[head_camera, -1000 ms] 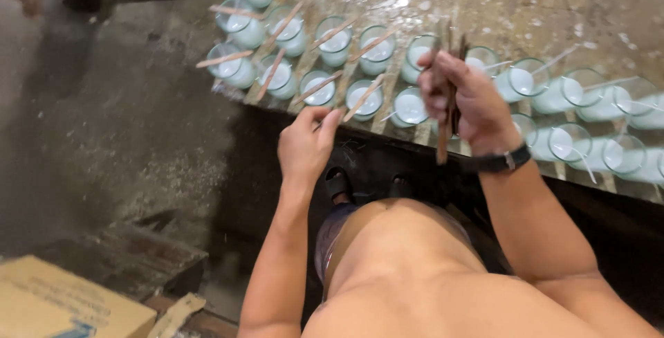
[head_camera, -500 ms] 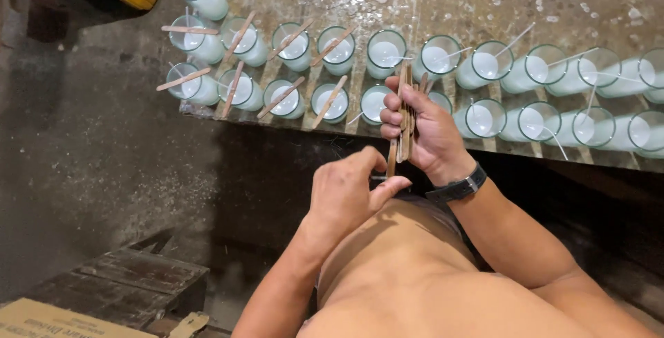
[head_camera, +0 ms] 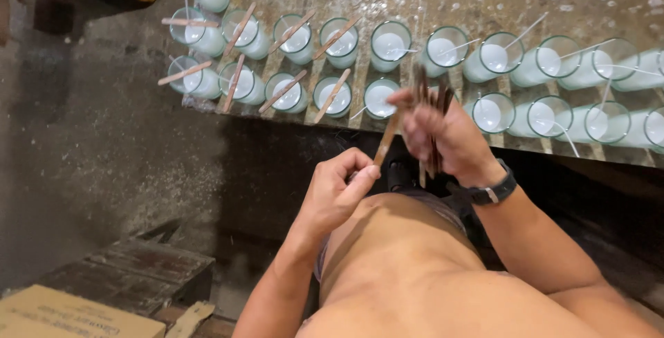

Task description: The person places wooden sticks across the tops of glass jars filled with white liquid to hold the wicks in place. They repeat this process for multiple jars arranged in rows on a table.

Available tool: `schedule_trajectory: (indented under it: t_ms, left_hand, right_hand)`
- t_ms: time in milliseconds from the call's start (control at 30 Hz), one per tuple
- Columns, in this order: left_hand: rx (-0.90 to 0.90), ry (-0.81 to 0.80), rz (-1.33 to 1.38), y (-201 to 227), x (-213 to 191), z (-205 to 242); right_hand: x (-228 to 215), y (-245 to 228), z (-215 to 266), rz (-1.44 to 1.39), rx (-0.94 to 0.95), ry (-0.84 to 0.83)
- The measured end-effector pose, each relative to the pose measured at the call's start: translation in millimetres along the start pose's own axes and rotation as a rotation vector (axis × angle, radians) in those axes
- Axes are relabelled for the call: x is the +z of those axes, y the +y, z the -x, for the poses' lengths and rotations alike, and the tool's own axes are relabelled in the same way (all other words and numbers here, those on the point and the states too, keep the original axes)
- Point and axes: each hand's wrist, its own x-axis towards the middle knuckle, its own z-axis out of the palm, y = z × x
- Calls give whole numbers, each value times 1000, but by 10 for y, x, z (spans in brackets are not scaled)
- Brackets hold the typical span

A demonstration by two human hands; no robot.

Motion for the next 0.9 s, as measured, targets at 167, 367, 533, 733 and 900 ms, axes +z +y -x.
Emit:
schedule_trajectory:
  t_ms: [167, 367, 533, 733, 900]
  left_hand:
    - [50, -51, -178, 110, -35, 39]
    - [120, 69, -566, 328, -14, 146]
    - [596, 294, -901, 338, 64, 154]
    - [746, 367, -954, 423, 85, 179]
    - [778, 368, -989, 391, 87, 184]
  right_hand:
    - [9, 71, 78, -123, 88, -89]
    - [51, 12, 107, 28, 10, -131]
    - [60, 18, 104, 119, -33, -205]
    - [121, 22, 119, 111, -51, -210]
    - [169, -33, 140, 156, -59, -203]
